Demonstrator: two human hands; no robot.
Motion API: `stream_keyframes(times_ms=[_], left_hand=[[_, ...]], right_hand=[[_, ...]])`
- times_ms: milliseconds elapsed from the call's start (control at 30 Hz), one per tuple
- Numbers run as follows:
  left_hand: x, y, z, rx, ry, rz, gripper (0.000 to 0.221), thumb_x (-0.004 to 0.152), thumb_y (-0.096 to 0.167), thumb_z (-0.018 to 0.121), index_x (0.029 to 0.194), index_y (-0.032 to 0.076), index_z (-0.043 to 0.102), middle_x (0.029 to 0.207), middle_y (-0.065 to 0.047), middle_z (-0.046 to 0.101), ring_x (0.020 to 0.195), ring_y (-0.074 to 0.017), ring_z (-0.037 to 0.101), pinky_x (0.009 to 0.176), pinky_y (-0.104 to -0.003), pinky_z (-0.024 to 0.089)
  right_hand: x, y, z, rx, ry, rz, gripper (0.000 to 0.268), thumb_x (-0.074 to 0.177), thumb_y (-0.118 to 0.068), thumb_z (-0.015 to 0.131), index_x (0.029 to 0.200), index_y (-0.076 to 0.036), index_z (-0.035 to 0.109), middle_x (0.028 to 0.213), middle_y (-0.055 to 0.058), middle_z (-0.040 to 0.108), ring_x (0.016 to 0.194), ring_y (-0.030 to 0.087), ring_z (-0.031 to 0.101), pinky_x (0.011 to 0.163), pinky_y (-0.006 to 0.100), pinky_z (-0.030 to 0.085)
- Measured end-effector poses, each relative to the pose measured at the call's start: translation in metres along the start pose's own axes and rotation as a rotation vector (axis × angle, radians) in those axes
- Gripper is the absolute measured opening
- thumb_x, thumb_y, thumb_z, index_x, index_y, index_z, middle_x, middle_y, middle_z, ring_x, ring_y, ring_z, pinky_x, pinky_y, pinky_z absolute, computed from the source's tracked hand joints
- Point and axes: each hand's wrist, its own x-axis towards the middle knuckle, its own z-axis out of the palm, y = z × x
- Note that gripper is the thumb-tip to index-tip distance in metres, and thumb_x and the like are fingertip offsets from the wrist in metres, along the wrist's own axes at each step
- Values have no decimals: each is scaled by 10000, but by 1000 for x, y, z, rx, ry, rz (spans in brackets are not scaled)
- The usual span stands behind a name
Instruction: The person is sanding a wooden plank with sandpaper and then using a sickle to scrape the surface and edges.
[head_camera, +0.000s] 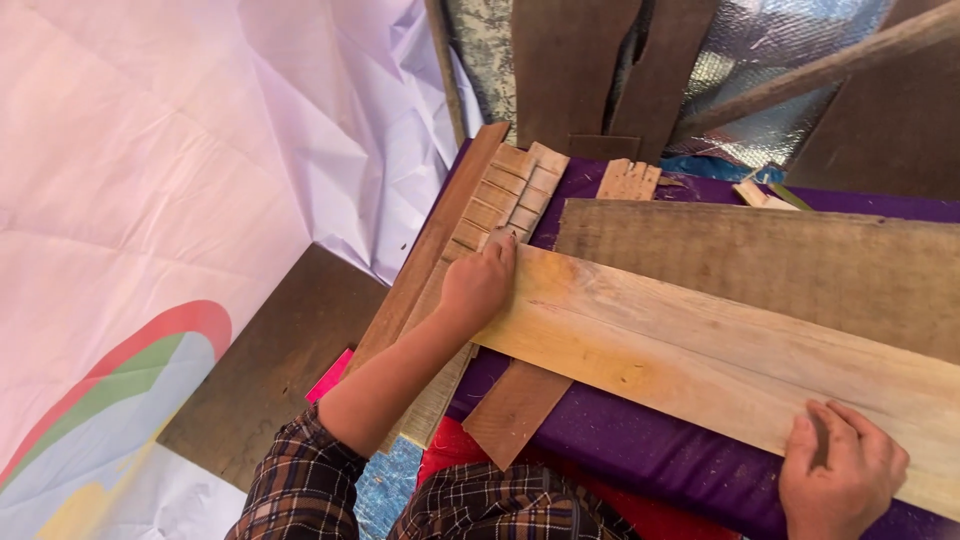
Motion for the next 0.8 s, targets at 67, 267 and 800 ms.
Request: stream_keyframes(times_ms=[67,267,800], left_hand=[[-18,8,-62,-190,-150,-10,585,1002,63,408,1577,32,306,1410,-188,467,488,-157,533,337,-269,399],[-38,9,-72,-310,-225,144,560,1029,66,401,1576,5,298,1282,-141,469,496,-134,489,351,-233,404],[-16,-31,-33,-207,-216,-42,574,1053,59,341,1615,4,240,1232,-172,625,622,-192,614,380,-298,440]], right_hand=[[-6,4,6,-6,3,12,142,1126,-80,818,1235,-5,868,1322,159,767,1239,346,685,1112,466,537],[-15,11,14,-10,10,30,138,1134,-37,844,1261,0,882,1362,160,770,1286,377,663,1122,472,578],[-15,14,13,-94,-6,-11,153,1168,-98,809,1268,-8,884,1363,138,784,1317,369,659,1123,437,600]])
